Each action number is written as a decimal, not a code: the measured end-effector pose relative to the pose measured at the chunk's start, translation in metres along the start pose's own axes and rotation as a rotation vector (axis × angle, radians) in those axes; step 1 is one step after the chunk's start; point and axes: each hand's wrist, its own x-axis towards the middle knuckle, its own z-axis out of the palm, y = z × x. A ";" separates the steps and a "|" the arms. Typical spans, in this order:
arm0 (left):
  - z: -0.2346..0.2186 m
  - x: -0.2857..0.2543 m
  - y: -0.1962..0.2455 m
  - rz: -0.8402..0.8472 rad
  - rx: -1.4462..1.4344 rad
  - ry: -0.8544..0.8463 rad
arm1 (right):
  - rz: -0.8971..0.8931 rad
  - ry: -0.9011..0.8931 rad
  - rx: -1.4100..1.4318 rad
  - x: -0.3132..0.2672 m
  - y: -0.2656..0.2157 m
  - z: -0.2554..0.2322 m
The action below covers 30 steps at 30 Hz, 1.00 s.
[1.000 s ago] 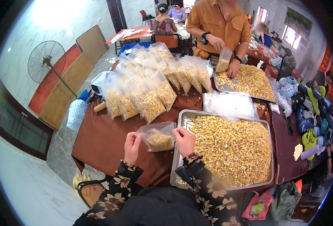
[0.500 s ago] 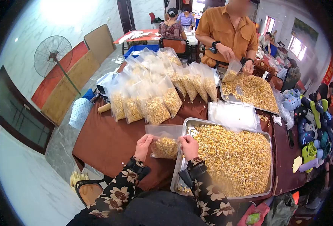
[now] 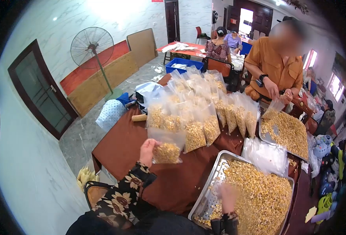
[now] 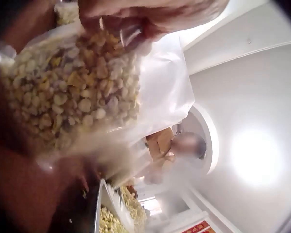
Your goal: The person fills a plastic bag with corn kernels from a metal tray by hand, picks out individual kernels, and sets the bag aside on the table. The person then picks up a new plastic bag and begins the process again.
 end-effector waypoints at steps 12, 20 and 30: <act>-0.146 0.113 0.018 0.287 0.317 0.363 | 0.088 0.109 0.032 -0.054 0.017 -0.036; -0.185 0.178 0.004 0.337 0.209 0.505 | 0.150 0.160 -0.034 -0.057 0.042 -0.045; -0.163 0.244 -0.055 0.123 -0.157 0.471 | 0.163 0.090 -0.215 -0.058 0.033 -0.027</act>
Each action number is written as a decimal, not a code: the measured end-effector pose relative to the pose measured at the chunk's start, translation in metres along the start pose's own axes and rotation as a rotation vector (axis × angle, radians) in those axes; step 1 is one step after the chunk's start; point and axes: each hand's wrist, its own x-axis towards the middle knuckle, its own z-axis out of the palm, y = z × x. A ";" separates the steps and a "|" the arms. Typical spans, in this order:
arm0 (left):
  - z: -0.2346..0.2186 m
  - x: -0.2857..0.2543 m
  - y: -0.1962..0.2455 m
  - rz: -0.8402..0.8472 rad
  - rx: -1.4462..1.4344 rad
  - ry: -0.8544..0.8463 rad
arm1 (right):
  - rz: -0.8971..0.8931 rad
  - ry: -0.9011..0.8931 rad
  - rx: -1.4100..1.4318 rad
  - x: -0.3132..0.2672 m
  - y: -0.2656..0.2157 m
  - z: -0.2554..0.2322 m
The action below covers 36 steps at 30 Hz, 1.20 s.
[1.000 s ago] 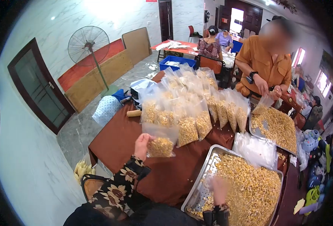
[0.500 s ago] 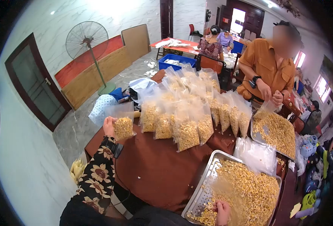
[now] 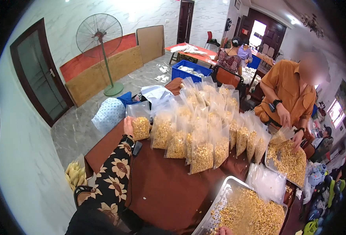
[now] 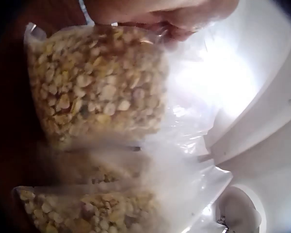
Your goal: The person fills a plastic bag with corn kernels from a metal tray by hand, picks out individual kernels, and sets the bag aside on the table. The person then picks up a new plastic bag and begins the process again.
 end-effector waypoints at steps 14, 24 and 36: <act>-0.012 0.010 -0.012 -0.109 -0.109 -0.091 | 0.006 0.047 -0.191 -0.023 -0.013 0.000; -0.027 -0.032 -0.083 0.233 0.967 -0.051 | 0.031 0.079 -0.180 -0.044 -0.010 -0.012; 0.082 -0.131 0.074 0.430 0.546 -0.336 | -0.208 0.261 -0.210 -0.042 0.034 -0.033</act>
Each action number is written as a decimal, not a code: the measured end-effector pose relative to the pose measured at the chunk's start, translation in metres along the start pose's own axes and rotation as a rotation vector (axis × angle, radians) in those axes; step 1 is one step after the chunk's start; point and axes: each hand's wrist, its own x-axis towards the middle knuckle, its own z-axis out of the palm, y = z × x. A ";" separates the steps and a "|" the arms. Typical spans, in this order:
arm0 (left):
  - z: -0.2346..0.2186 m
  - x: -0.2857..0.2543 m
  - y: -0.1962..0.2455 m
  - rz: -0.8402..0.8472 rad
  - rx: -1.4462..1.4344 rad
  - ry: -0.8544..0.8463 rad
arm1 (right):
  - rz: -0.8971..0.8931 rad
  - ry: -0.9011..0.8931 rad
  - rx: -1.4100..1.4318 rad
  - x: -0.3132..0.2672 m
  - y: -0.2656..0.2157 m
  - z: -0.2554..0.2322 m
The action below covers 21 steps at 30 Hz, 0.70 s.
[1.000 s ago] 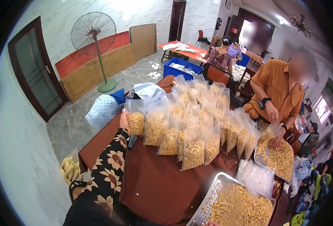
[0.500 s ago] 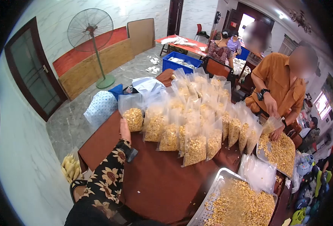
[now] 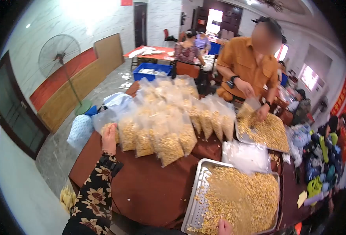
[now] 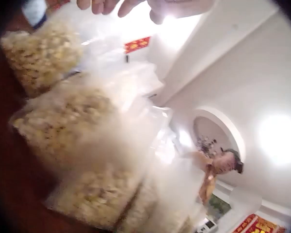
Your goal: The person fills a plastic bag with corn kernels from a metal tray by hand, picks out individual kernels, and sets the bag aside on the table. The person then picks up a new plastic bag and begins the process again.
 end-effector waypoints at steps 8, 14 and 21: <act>0.114 -0.044 0.156 0.110 -0.108 -0.361 | 0.279 0.245 0.492 -0.023 -0.014 -0.006; 0.222 -0.086 0.197 0.750 -0.014 -0.644 | 0.264 0.267 0.512 -0.036 -0.032 -0.021; 0.333 -0.168 0.185 0.834 0.228 -1.073 | 0.264 0.377 0.415 -0.052 -0.035 -0.041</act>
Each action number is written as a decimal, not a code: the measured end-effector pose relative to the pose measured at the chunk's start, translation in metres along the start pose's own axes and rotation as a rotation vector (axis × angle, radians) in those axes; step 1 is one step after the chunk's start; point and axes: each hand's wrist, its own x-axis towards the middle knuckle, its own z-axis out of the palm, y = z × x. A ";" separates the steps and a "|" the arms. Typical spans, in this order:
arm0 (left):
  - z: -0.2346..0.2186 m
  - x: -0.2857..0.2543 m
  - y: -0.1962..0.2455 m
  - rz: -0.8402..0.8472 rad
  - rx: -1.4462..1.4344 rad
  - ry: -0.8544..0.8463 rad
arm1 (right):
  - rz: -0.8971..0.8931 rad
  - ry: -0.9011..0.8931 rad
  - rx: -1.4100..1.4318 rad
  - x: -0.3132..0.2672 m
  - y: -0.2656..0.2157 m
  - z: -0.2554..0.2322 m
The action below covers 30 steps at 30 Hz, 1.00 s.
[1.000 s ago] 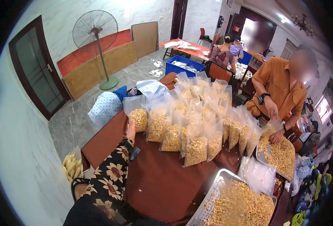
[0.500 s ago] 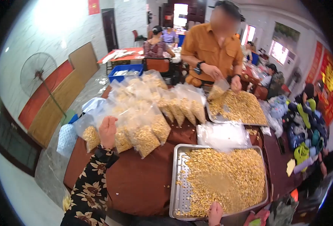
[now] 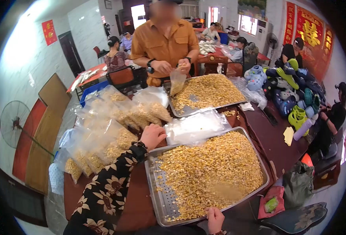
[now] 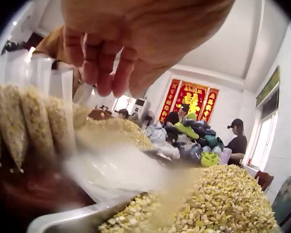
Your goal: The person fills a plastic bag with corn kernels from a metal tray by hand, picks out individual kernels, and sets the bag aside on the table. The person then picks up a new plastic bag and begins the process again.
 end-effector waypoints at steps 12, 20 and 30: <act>0.147 0.077 0.027 -0.067 0.116 -0.494 | 0.122 0.112 0.015 -0.015 0.013 -0.052; 0.156 0.098 0.036 0.005 0.221 -0.739 | 0.183 0.235 0.152 -0.009 0.035 -0.070; 0.121 0.104 0.043 0.142 -0.012 -0.113 | 0.151 0.192 0.154 0.011 0.030 -0.075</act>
